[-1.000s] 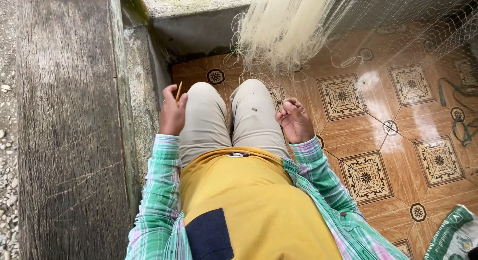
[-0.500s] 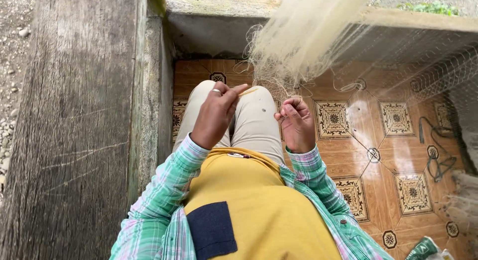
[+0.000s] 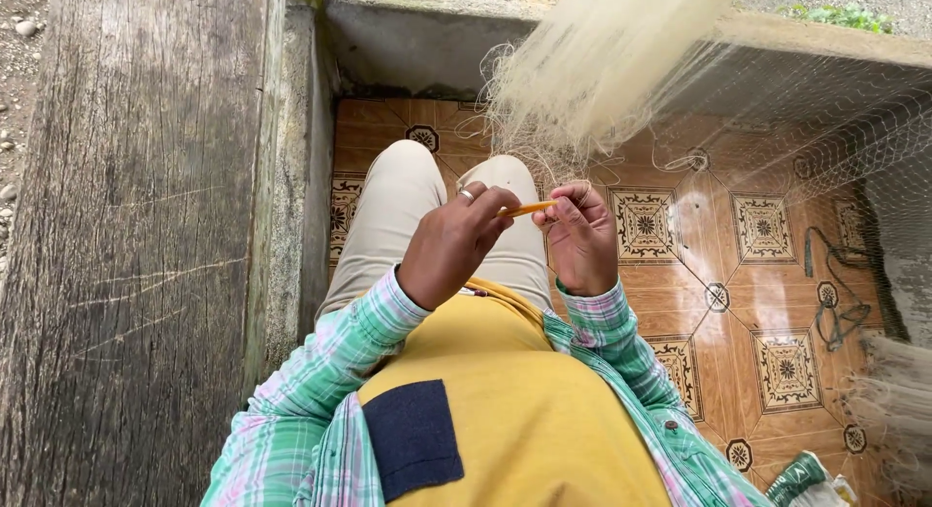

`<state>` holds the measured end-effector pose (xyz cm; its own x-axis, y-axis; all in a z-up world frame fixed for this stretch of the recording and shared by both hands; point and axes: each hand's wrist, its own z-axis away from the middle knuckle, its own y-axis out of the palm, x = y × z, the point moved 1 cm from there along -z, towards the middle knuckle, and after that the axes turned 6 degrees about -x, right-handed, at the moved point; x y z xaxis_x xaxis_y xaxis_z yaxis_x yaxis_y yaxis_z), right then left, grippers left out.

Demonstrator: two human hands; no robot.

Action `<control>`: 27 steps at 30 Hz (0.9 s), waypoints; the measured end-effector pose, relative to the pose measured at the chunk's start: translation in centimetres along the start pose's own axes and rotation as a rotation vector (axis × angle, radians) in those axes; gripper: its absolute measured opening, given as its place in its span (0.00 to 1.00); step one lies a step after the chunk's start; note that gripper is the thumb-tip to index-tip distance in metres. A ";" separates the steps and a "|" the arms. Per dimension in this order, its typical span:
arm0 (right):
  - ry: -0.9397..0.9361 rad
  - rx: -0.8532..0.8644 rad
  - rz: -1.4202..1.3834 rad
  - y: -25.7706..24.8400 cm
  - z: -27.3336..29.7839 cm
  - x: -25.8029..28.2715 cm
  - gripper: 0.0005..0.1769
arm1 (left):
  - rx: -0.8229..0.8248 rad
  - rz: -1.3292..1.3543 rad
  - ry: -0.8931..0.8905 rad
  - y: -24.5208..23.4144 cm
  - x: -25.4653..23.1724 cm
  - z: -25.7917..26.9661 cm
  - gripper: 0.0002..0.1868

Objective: The person repairs a fishing net by pulling thread with one hand while holding a stick with the other, then scrapes the thread with the stick. The person then applies glue to the thread using the stick.

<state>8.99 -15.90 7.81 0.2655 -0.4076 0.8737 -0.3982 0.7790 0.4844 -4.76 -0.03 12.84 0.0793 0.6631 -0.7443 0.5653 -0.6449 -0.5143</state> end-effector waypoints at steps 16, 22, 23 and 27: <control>-0.069 -0.013 -0.002 -0.1 1.2 -0.4 0.08 | 0.002 0.031 -0.007 -0.3 -1.4 0.6 0.09; -0.133 -0.027 0.017 0.9 1.6 0.0 0.08 | -0.006 0.053 -0.011 0.2 -1.3 0.8 0.09; -0.139 -0.026 0.020 0.9 1.6 -0.1 0.08 | -0.008 0.066 -0.013 0.3 -1.2 0.9 0.09; -0.133 -0.025 0.002 1.2 1.7 0.0 0.09 | -0.019 0.098 -0.015 0.6 -1.1 1.0 0.09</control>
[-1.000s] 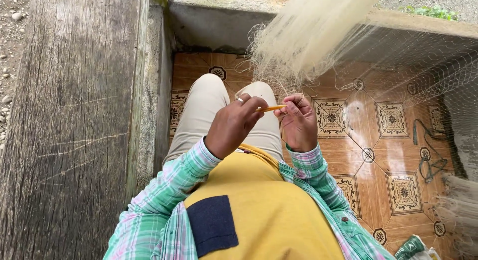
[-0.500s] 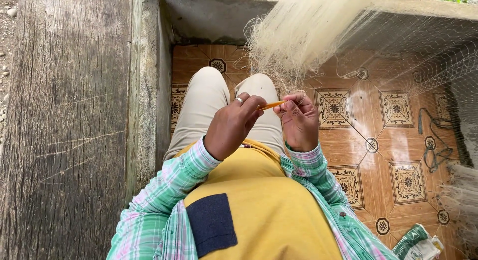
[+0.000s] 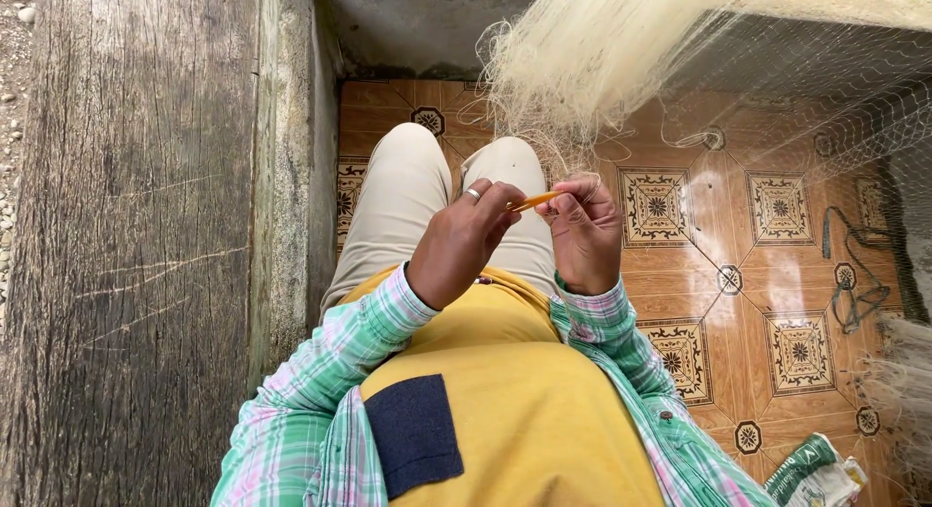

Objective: The person repairs a fishing net by pulling thread with one hand while holding a stick with the other, then scrapes the thread with the stick. The person then applies glue to the thread using the stick.

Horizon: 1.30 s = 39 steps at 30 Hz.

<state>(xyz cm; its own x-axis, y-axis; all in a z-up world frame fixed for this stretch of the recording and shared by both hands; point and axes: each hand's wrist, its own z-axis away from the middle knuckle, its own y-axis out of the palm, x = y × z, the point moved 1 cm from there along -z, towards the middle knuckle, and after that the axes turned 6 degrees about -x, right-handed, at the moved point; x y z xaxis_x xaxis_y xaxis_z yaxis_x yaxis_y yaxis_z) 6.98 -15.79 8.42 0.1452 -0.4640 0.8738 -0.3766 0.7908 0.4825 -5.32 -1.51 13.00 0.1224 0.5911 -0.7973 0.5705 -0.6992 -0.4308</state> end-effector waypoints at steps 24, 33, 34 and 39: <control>0.008 0.158 0.015 -1.3 -0.1 -2.0 0.08 | -0.039 0.039 0.015 0.0 0.0 0.2 0.29; 0.000 0.220 0.007 -1.4 0.0 -2.8 0.09 | 0.053 -0.193 0.180 -0.8 -0.5 0.1 0.24; 0.003 0.219 0.008 -1.0 0.1 -2.4 0.09 | 0.053 -0.192 0.178 -0.9 -0.7 0.1 0.24; -0.078 0.264 0.096 -0.5 0.1 -2.3 0.10 | 0.007 -0.121 0.124 -0.6 -0.8 0.0 0.12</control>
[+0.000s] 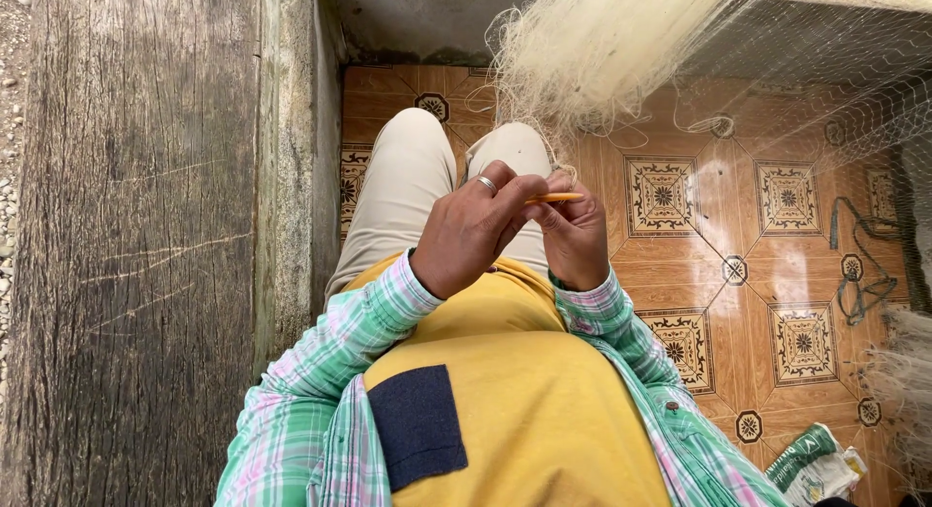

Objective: The person repairs a fishing net by pulling thread with one hand while holding a stick with the other, then scrapes the thread with the stick. The person then applies glue to the thread using the stick.

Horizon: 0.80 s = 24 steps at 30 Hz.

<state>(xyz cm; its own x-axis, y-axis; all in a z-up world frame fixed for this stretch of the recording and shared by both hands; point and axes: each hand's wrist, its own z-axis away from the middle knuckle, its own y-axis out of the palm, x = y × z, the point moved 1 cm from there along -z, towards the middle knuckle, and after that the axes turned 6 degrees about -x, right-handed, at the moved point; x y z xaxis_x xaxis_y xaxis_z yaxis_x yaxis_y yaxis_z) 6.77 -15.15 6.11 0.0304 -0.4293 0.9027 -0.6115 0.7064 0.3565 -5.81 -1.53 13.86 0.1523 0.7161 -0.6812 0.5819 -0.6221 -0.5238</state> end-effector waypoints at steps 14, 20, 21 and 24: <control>0.171 -0.015 -0.034 -1.8 0.1 -2.5 0.06 | -0.357 0.231 0.626 0.5 -3.3 1.5 0.07; 0.222 -0.102 -0.181 -0.6 -0.1 -0.8 0.05 | -0.270 0.367 0.722 -0.2 -5.1 1.4 0.09; 0.238 -0.095 -0.218 -0.9 -0.2 -0.9 0.04 | -0.250 0.373 0.731 -0.6 -5.3 1.2 0.09; 0.267 -0.074 -0.269 -1.0 -0.3 -0.6 0.04 | -0.216 0.377 0.706 -0.3 -5.2 1.0 0.10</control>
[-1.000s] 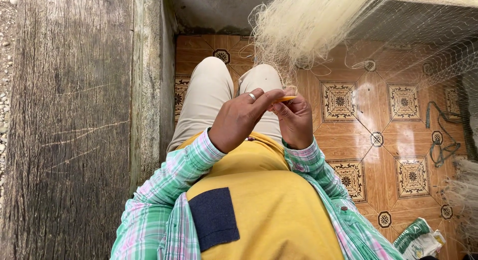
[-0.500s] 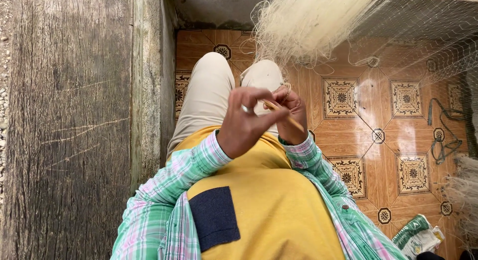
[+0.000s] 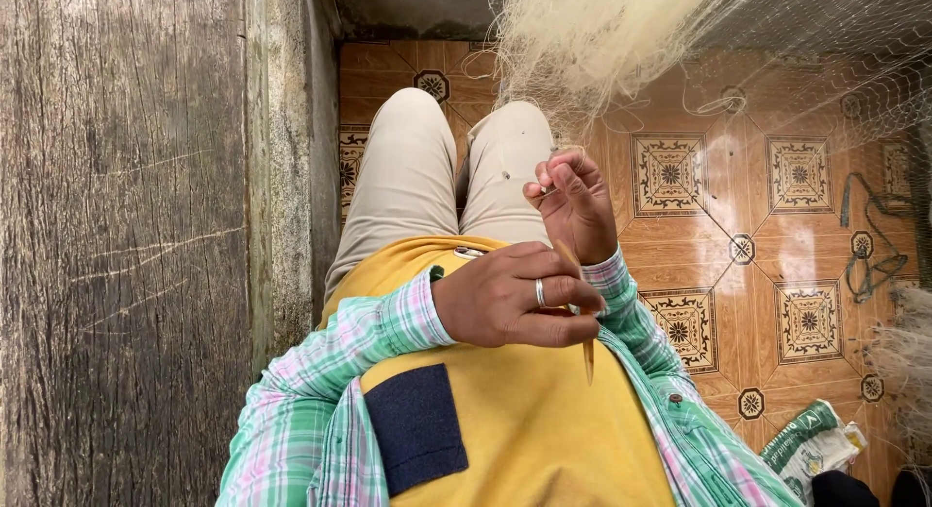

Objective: The person repairs a fishing net by pulling thread with one hand while holding a stick with the other, then scrapes the thread with the stick. The person then applies glue to the thread using the stick.

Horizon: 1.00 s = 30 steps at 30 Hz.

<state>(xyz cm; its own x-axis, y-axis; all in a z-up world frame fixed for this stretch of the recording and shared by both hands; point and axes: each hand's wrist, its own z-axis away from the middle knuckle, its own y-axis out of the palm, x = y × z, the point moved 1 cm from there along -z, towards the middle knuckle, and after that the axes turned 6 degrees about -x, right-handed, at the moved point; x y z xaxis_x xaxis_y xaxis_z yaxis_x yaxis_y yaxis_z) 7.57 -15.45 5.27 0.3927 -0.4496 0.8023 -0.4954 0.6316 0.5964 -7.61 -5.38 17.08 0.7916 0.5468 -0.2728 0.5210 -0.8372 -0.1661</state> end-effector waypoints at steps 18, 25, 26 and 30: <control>0.055 0.029 -0.127 0.1 -0.8 2.3 0.05 | 0.006 0.224 -0.974 -0.6 2.3 2.4 0.21; 0.016 0.069 -0.139 -0.3 -0.7 2.2 0.05 | -0.148 0.578 -1.219 -0.9 5.4 4.8 0.24; 0.000 0.078 -0.100 0.0 -0.5 2.4 0.04 | -0.207 0.628 -1.215 -0.7 6.1 5.5 0.26; -0.045 0.099 0.005 0.4 0.4 2.3 0.06 | -0.332 0.785 -1.232 -0.9 7.7 6.4 0.32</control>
<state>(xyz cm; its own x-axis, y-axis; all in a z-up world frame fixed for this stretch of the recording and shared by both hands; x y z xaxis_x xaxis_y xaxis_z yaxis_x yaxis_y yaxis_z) 8.02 -16.50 7.36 0.3557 -0.4759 0.8044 -0.5724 0.5695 0.5900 -4.02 -0.46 9.11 0.2264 -0.5220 -0.8223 0.2828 -0.7727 0.5683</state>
